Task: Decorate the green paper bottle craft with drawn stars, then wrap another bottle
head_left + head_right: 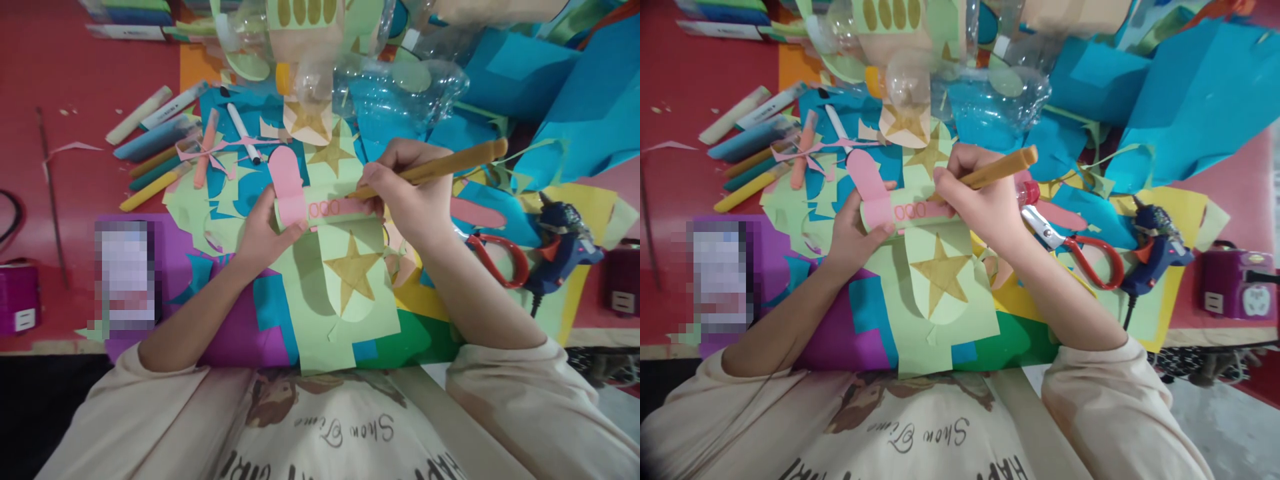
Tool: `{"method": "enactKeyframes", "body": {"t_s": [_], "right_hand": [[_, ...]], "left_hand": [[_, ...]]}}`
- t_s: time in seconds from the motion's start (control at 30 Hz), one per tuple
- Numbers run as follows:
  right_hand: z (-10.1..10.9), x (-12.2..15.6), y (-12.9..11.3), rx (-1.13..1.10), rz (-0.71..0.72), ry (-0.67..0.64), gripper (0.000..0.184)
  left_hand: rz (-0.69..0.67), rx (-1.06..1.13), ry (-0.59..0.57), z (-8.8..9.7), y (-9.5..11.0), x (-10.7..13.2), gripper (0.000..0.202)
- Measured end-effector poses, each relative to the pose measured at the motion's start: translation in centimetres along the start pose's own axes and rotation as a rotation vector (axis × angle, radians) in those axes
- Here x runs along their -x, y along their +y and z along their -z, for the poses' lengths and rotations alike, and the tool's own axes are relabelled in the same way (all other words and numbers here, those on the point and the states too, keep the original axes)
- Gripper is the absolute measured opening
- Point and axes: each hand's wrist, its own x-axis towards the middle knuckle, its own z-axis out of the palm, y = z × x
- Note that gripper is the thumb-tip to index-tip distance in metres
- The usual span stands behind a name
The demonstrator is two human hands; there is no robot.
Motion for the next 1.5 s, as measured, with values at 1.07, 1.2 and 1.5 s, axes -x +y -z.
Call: {"method": "enactKeyframes", "body": {"t_s": [1.07,1.2,1.5], "right_hand": [[-0.1,0.0,0.9,0.023,0.183,-0.07,0.043],[0.0,0.0,1.0,0.044,0.176,-0.102,0.038],[0.3,0.1,0.6,0.075,0.146,-0.115,0.037]], "left_hand": [[-0.037,0.034,0.032,0.2,0.4,-0.2,0.047],[-0.036,0.035,0.035,0.2,0.3,-0.2,0.048],[-0.057,0.01,0.045,0.1,0.1,-0.3,0.053]]}}
